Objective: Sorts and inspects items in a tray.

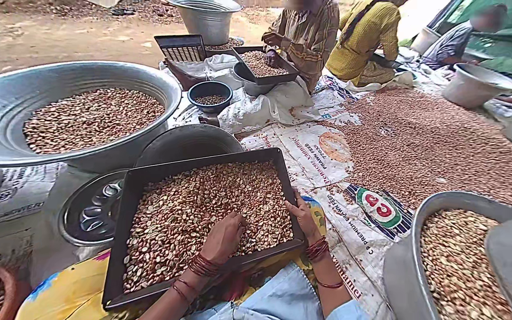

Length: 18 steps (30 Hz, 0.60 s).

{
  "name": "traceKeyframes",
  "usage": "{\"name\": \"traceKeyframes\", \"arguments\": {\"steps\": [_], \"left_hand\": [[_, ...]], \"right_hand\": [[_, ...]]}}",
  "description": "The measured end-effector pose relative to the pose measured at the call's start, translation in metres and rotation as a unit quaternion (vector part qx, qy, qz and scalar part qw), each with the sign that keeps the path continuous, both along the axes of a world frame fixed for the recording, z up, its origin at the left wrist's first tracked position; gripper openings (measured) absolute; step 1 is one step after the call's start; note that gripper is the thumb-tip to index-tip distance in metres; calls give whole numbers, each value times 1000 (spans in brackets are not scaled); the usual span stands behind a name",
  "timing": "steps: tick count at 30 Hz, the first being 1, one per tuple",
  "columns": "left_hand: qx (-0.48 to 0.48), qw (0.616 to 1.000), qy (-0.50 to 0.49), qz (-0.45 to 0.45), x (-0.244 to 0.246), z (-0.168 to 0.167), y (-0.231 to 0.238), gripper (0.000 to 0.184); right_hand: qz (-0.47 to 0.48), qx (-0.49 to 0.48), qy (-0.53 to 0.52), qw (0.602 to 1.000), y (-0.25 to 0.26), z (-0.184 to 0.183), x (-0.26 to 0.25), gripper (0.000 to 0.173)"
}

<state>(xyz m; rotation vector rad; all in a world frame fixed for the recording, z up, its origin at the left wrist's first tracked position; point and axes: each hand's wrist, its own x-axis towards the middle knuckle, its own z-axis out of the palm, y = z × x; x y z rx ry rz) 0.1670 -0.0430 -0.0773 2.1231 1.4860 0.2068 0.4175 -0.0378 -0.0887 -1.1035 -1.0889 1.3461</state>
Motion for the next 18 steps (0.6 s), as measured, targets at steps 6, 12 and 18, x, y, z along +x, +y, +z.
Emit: {"name": "traceKeyframes", "arguments": {"steps": [6, 12, 18], "left_hand": [[-27, 998, -24, -45, -11, 2, 4, 22], [-101, 991, -88, 0, -67, 40, 5, 31], [-99, 983, 83, 133, -108, 59, -17, 46]], "right_hand": [[8, -3, 5, 1000, -2, -1, 1, 67], [-6, -9, 4, 1000, -2, 0, -1, 66], [-20, -16, -7, 1000, -3, 0, -3, 70]]}}
